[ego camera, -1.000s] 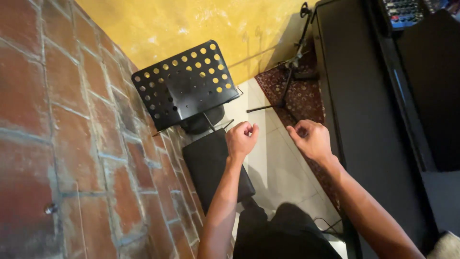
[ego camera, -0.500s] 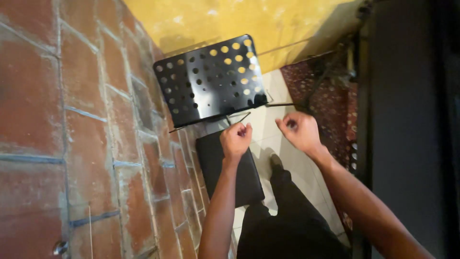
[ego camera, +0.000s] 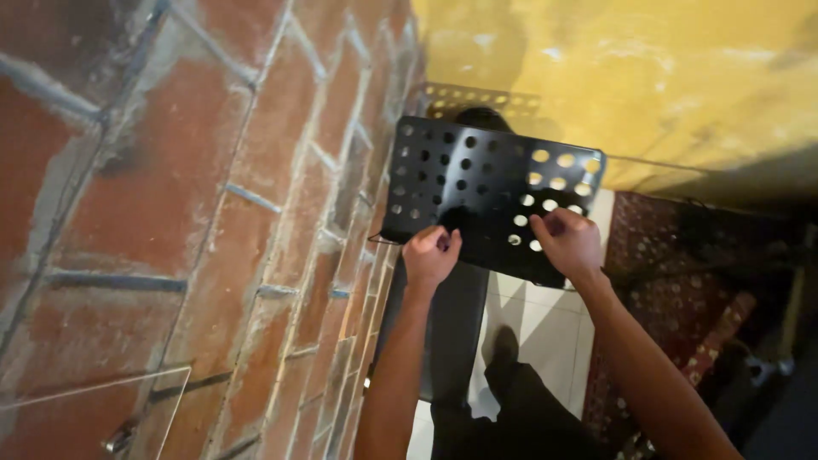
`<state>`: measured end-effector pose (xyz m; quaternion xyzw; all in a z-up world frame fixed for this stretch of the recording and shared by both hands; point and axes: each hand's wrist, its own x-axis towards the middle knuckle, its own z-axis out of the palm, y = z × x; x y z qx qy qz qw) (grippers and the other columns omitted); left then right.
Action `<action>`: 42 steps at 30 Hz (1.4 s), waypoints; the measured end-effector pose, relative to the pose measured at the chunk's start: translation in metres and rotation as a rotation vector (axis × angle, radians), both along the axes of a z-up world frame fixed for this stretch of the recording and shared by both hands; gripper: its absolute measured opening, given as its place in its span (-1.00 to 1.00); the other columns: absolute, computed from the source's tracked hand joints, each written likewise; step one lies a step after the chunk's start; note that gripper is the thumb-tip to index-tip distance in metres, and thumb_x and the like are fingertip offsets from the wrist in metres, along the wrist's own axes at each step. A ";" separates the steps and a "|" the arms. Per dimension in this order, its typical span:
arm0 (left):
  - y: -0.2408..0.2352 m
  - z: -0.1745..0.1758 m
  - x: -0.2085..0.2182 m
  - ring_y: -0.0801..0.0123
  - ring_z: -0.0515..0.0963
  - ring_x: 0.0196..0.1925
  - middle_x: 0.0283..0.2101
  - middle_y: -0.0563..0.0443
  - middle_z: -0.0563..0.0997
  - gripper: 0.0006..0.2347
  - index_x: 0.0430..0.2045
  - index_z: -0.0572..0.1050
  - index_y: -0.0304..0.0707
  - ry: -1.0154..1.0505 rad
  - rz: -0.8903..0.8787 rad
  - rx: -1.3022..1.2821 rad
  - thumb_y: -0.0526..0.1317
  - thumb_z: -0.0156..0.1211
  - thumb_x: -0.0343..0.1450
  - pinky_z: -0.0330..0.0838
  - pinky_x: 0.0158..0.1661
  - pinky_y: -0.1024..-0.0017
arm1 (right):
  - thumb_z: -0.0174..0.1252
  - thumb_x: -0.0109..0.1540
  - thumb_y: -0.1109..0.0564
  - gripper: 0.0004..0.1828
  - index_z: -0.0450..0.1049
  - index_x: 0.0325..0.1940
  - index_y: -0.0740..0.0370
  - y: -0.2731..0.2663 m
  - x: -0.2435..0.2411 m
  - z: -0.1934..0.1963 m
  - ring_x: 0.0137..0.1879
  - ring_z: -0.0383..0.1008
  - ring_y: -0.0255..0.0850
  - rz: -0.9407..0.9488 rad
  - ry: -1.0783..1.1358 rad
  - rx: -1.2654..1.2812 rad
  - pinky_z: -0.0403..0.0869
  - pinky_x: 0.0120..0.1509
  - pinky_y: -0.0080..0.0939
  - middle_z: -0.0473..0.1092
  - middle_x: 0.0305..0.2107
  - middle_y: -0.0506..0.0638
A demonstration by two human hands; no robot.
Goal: Wipe down music equipment including speakers and a piano, and organize a music stand and cables.
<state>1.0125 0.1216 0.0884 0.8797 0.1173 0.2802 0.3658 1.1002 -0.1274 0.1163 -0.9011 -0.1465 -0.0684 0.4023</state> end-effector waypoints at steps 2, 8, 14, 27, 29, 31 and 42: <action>0.008 -0.008 0.010 0.11 0.52 -0.57 -0.64 -0.01 0.47 -0.70 -0.76 0.38 -0.23 0.052 0.008 0.004 -0.15 0.37 0.33 0.39 -0.50 0.19 | 0.37 0.25 -0.05 -0.68 0.55 -0.42 0.22 0.003 0.005 -0.007 -0.42 0.54 -0.07 0.019 0.003 -0.017 0.47 -0.31 -0.08 0.50 -0.52 0.05; 0.045 -0.015 0.058 -0.07 0.52 0.01 -0.09 -0.18 0.55 -0.70 -0.22 0.54 -0.22 0.052 0.071 0.177 -0.08 0.39 0.29 0.40 0.00 0.05 | 0.41 0.24 -0.01 -0.72 0.53 -0.35 0.22 -0.007 0.021 -0.038 -0.25 0.50 -0.02 -0.152 -0.089 -0.005 0.47 -0.15 -0.04 0.46 -0.36 0.07; 0.083 -0.045 0.089 -0.29 0.39 0.22 0.18 -0.45 0.40 -0.19 0.31 0.21 -0.32 0.191 0.216 0.072 0.16 0.45 0.27 0.28 0.20 -0.01 | 0.56 0.10 -0.13 -0.18 0.29 0.08 0.50 -0.025 0.040 -0.085 -0.06 0.37 0.11 -0.372 -0.288 -0.017 0.41 -0.05 0.00 0.29 -0.15 0.23; 0.095 -0.047 0.099 -0.04 0.69 -0.07 -0.13 -0.21 0.70 -0.22 0.10 0.42 -0.28 0.581 0.221 -0.304 0.29 0.45 0.13 0.54 -0.06 0.10 | 0.56 0.04 0.04 -0.58 0.38 -0.43 0.19 -0.028 0.036 -0.087 -0.43 0.28 -0.40 -0.475 0.541 0.559 0.33 -0.36 -0.31 0.31 -0.53 -0.22; 0.093 -0.032 0.107 -0.02 0.72 -0.12 -0.18 -0.20 0.71 -0.16 0.18 0.37 -0.24 0.619 0.260 -0.403 0.29 0.41 0.08 0.57 -0.10 0.11 | 0.56 0.04 0.06 -0.61 0.41 -0.42 0.17 -0.029 0.048 -0.071 -0.43 0.28 -0.41 -0.473 0.507 0.560 0.32 -0.36 -0.32 0.32 -0.52 -0.23; 0.095 -0.040 0.097 -0.09 0.66 -0.06 -0.10 -0.24 0.69 -0.21 0.11 0.46 -0.28 0.371 0.228 -0.201 0.29 0.47 0.12 0.51 -0.04 0.08 | 0.54 0.03 0.08 -0.67 0.46 -0.38 0.12 -0.030 0.044 -0.049 -0.41 0.31 -0.43 -0.474 0.485 0.581 0.36 -0.31 -0.35 0.38 -0.50 -0.26; 0.059 0.007 0.090 -0.04 0.70 -0.07 -0.16 -0.22 0.71 -0.28 -0.08 0.50 -0.31 0.357 0.142 -0.200 0.30 0.50 0.11 0.53 -0.03 0.10 | 0.53 0.09 0.16 -0.54 0.26 -0.45 0.05 -0.067 0.006 -0.013 -0.38 0.30 -0.45 -0.496 0.401 0.718 0.33 -0.26 -0.38 0.34 -0.48 -0.26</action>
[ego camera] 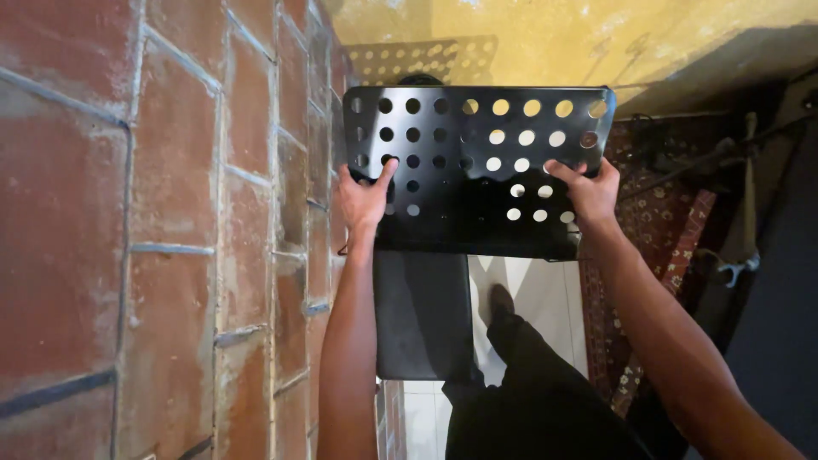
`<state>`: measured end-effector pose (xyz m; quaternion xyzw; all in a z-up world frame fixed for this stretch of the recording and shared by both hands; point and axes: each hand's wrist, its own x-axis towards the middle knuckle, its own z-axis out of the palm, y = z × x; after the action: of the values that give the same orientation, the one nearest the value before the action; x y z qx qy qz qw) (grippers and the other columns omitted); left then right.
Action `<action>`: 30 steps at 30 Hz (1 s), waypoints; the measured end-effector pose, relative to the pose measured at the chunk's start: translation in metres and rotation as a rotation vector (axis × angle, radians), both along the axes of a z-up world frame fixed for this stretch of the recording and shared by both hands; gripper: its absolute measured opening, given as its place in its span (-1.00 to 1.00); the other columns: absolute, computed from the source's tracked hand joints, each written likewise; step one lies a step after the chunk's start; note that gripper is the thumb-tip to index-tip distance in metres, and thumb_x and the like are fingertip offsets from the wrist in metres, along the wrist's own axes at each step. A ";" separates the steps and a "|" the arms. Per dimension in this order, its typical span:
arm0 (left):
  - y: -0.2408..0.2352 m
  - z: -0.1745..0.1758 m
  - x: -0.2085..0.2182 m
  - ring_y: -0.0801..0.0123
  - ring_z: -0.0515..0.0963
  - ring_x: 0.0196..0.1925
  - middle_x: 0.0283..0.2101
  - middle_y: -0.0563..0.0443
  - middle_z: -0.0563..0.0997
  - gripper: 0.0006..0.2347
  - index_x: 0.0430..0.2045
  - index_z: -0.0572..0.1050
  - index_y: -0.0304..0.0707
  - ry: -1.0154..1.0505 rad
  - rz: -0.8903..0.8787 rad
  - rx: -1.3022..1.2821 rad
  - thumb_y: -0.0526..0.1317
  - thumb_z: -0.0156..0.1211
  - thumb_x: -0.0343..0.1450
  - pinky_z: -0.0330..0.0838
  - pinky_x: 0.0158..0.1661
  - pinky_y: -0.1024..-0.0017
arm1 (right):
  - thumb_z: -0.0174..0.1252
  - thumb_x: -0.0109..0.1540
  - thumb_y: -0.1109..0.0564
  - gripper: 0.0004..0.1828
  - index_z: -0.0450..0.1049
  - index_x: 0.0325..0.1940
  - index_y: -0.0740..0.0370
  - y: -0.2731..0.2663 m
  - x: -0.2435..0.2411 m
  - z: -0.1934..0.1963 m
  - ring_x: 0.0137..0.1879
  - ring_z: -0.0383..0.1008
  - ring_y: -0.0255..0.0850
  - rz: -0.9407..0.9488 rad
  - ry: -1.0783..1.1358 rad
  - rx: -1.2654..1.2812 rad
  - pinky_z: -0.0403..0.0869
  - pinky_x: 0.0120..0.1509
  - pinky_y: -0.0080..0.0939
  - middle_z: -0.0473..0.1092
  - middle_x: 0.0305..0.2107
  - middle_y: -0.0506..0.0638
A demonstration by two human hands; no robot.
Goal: Wipe down music equipment including speakers and a piano, and organize a music stand and cables.
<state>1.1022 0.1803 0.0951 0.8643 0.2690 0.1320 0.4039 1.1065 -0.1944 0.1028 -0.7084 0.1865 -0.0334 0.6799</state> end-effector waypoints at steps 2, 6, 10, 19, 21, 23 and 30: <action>-0.008 0.005 -0.004 -0.06 0.69 -0.09 -0.17 -0.24 0.69 -0.27 -0.10 0.48 -0.34 -0.028 -0.021 0.008 0.30 0.52 0.12 0.53 -0.06 0.09 | 0.53 0.09 0.16 -0.52 0.23 -0.46 0.04 -0.007 -0.011 -0.002 -0.38 0.29 -0.45 -0.013 0.006 0.012 0.32 -0.27 -0.38 0.34 -0.48 -0.25; -0.015 0.007 -0.007 -0.03 0.72 -0.14 -0.23 -0.21 0.72 -0.29 -0.12 0.52 -0.31 0.055 -0.048 0.011 0.32 0.49 0.11 0.55 -0.08 0.10 | 0.53 0.10 0.18 -0.53 0.26 -0.46 0.05 -0.018 -0.029 -0.015 -0.39 0.28 -0.45 -0.061 -0.027 -0.016 0.30 -0.29 -0.38 0.36 -0.47 -0.24; -0.018 0.018 -0.004 -0.05 0.71 -0.14 -0.22 -0.24 0.72 -0.24 -0.05 0.49 -0.37 -0.119 -0.119 0.007 0.29 0.52 0.08 0.56 -0.12 0.10 | 0.54 0.12 0.21 -0.56 0.30 -0.43 0.05 -0.017 -0.039 -0.010 -0.37 0.30 -0.47 -0.103 -0.123 0.021 0.32 -0.26 -0.41 0.38 -0.44 -0.24; -0.020 0.023 -0.016 0.06 0.74 -0.27 -0.31 -0.16 0.72 -0.28 -0.14 0.52 -0.32 0.065 -0.087 -0.041 0.29 0.52 0.05 0.57 -0.19 0.15 | 0.53 0.13 0.18 -0.54 0.26 -0.45 0.06 -0.016 -0.062 0.004 -0.42 0.27 -0.44 -0.099 -0.024 0.001 0.28 -0.33 -0.39 0.36 -0.48 -0.23; -0.014 0.014 -0.017 0.07 0.73 -0.28 -0.31 -0.16 0.72 -0.29 -0.14 0.52 -0.32 0.054 -0.088 -0.017 0.29 0.52 0.06 0.57 -0.18 0.16 | 0.52 0.13 0.19 -0.55 0.27 -0.44 0.06 -0.011 -0.062 0.004 -0.41 0.28 -0.45 -0.089 -0.043 0.013 0.29 -0.32 -0.40 0.36 -0.47 -0.23; -0.011 0.005 -0.023 0.07 0.72 -0.29 -0.32 -0.16 0.72 -0.29 -0.14 0.52 -0.33 0.049 -0.096 0.004 0.29 0.53 0.07 0.56 -0.17 0.16 | 0.52 0.14 0.19 -0.57 0.29 -0.44 0.07 -0.010 -0.066 -0.004 -0.40 0.29 -0.45 -0.087 -0.055 0.022 0.31 -0.30 -0.40 0.37 -0.46 -0.24; 0.008 -0.058 -0.040 0.09 0.72 -0.21 -0.23 -0.14 0.71 -0.29 -0.04 0.51 -0.35 -0.098 -0.058 -0.098 0.24 0.54 0.12 0.56 -0.13 0.20 | 0.57 0.08 0.13 -0.54 0.30 -0.44 0.08 -0.002 -0.042 -0.078 -0.41 0.27 -0.44 -0.045 -0.073 -0.100 0.31 -0.32 -0.37 0.34 -0.50 -0.24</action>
<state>1.0623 0.1887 0.0375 0.8433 0.2299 0.1493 0.4623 1.0647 -0.1968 0.0250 -0.7353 0.1759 -0.0837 0.6492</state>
